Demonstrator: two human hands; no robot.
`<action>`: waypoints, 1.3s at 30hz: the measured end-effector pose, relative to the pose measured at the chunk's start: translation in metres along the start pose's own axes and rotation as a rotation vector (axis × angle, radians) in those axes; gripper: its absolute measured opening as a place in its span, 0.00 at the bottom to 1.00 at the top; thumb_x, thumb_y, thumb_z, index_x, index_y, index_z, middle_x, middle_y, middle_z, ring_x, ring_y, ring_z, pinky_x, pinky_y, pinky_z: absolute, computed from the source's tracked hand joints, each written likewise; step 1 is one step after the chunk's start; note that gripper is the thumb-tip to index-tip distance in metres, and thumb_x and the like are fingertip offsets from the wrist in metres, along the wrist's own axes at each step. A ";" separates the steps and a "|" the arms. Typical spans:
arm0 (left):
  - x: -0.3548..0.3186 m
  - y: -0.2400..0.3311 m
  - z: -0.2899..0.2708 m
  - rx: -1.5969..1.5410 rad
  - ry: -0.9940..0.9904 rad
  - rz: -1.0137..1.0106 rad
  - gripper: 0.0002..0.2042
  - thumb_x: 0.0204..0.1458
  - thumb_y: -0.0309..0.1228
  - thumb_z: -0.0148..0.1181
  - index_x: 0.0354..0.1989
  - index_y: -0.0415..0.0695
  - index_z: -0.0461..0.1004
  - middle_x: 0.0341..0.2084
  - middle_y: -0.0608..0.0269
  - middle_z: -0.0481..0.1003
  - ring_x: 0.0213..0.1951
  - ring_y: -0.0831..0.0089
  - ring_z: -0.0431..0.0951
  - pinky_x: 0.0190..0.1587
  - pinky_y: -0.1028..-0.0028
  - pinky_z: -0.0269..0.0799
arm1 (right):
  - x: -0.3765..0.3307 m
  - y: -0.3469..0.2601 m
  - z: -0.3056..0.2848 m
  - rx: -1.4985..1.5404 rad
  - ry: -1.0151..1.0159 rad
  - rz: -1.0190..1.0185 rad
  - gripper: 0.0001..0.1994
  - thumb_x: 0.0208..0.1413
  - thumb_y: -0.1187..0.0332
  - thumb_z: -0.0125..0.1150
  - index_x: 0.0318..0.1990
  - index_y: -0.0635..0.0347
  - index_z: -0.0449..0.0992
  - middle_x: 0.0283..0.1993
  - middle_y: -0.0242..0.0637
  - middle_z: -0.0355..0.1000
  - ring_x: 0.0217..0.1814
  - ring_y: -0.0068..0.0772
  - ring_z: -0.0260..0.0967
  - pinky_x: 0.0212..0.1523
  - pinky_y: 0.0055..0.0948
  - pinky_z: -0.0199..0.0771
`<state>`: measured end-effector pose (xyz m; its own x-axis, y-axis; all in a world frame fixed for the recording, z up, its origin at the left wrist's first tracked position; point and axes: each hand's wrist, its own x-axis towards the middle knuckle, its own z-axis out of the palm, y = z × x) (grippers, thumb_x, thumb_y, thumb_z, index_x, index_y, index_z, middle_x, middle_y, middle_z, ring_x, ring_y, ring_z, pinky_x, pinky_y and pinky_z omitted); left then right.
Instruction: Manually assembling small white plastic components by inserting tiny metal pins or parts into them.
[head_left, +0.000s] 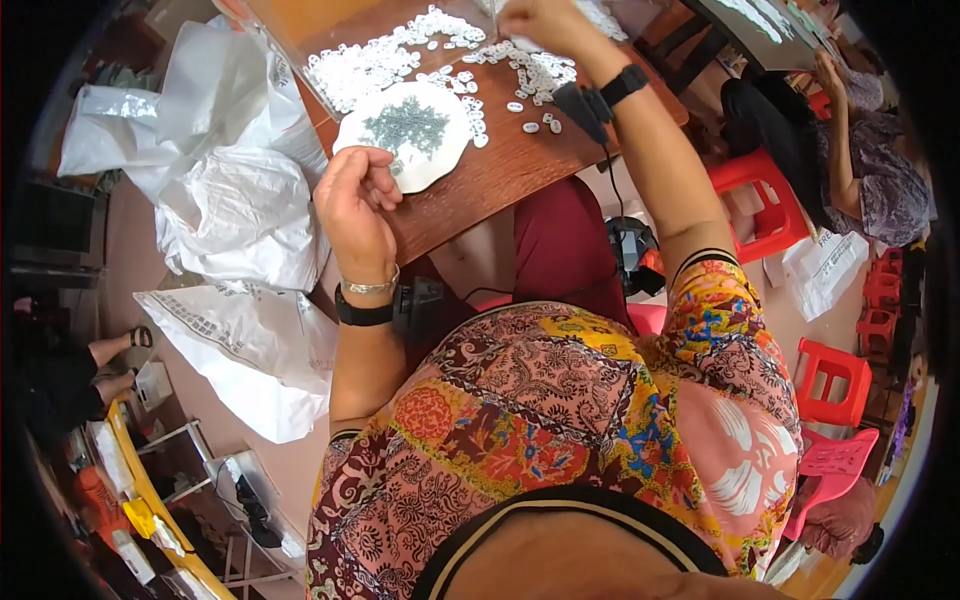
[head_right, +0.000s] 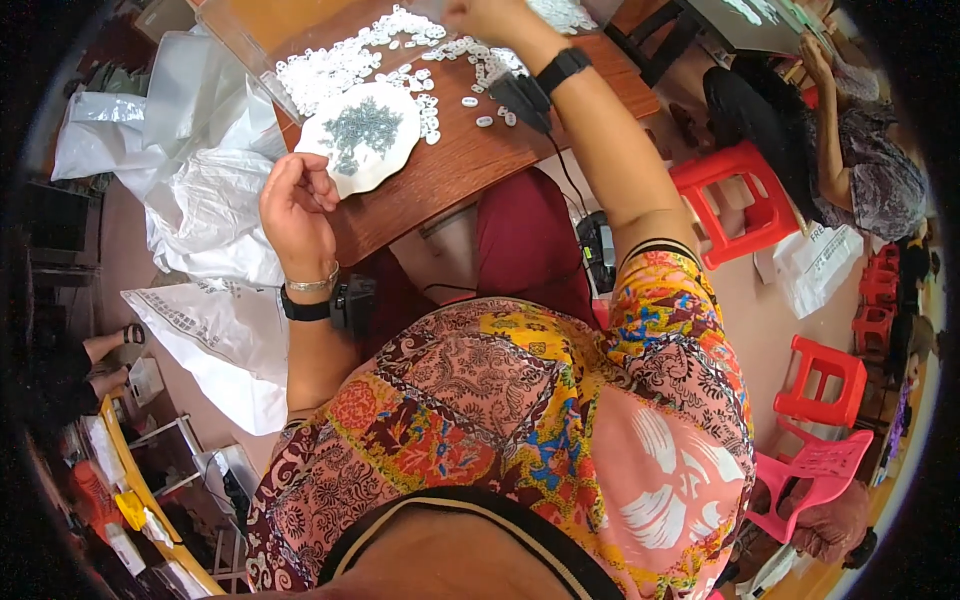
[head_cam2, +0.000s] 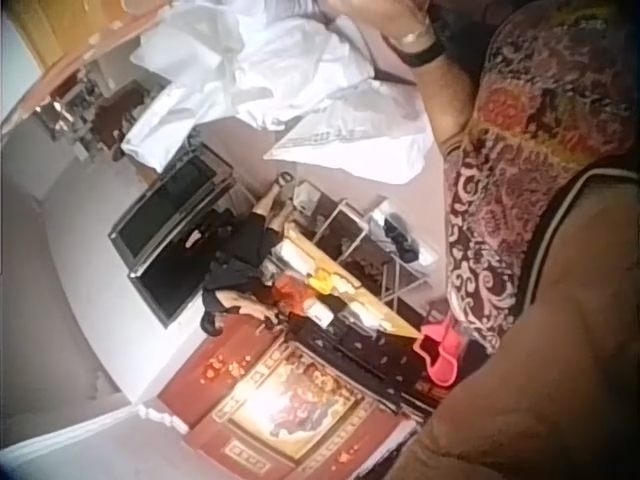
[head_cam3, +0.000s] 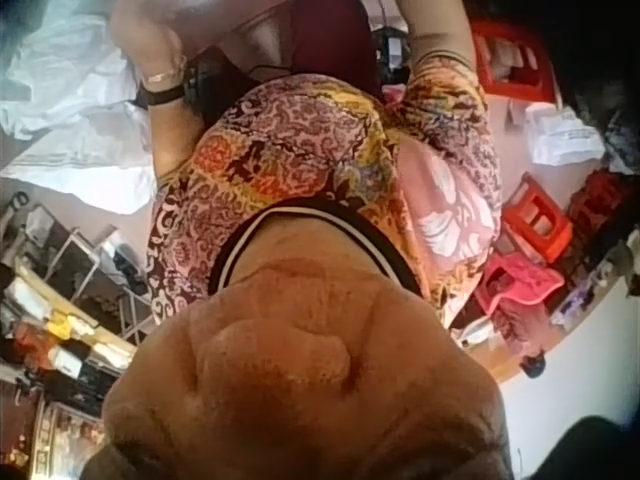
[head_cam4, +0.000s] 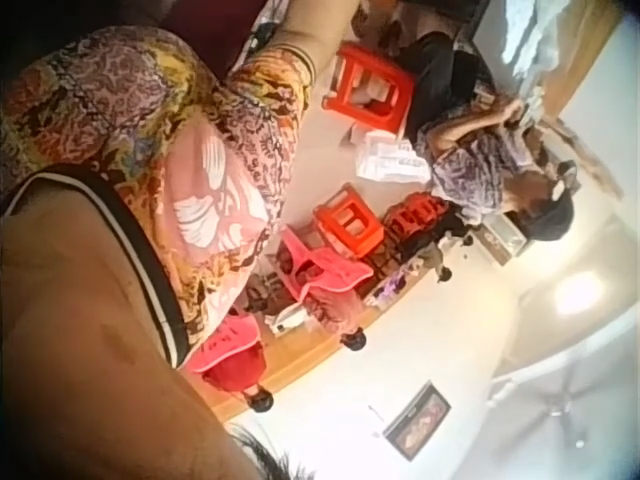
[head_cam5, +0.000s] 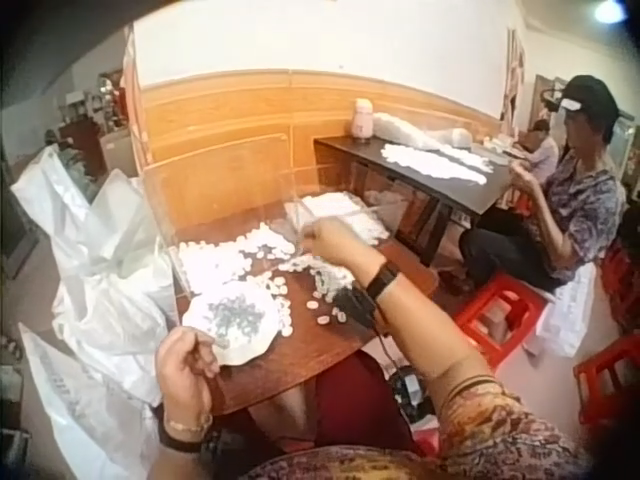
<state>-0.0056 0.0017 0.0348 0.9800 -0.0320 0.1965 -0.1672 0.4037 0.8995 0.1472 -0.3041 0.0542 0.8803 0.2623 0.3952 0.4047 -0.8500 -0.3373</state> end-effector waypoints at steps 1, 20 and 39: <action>-0.001 0.000 -0.005 -0.004 0.008 -0.005 0.13 0.57 0.32 0.45 0.28 0.35 0.71 0.15 0.65 0.67 0.16 0.80 0.64 0.20 0.83 0.57 | -0.010 -0.009 0.008 0.032 -0.101 0.007 0.11 0.48 0.64 0.62 0.37 0.61 0.78 0.29 0.41 0.75 0.28 0.32 0.71 0.32 0.29 0.70; 0.000 -0.010 0.002 0.035 -0.031 -0.055 0.13 0.57 0.32 0.44 0.27 0.37 0.72 0.14 0.67 0.66 0.16 0.80 0.64 0.20 0.83 0.57 | -0.047 -0.017 0.043 -0.288 -0.320 0.135 0.08 0.46 0.68 0.54 0.31 0.53 0.80 0.33 0.45 0.75 0.37 0.45 0.73 0.38 0.39 0.72; -0.002 -0.038 0.008 -0.242 -0.270 -0.382 0.11 0.58 0.35 0.43 0.30 0.41 0.67 0.20 0.64 0.68 0.20 0.75 0.68 0.22 0.79 0.61 | -0.085 -0.141 0.021 0.895 -0.258 -0.110 0.06 0.48 0.75 0.64 0.34 0.64 0.78 0.30 0.32 0.75 0.31 0.20 0.71 0.33 0.21 0.71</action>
<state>-0.0021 -0.0206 0.0033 0.8980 -0.4400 -0.0055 0.2577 0.5157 0.8171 0.0209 -0.1969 0.0500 0.8098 0.5051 0.2985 0.4347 -0.1749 -0.8834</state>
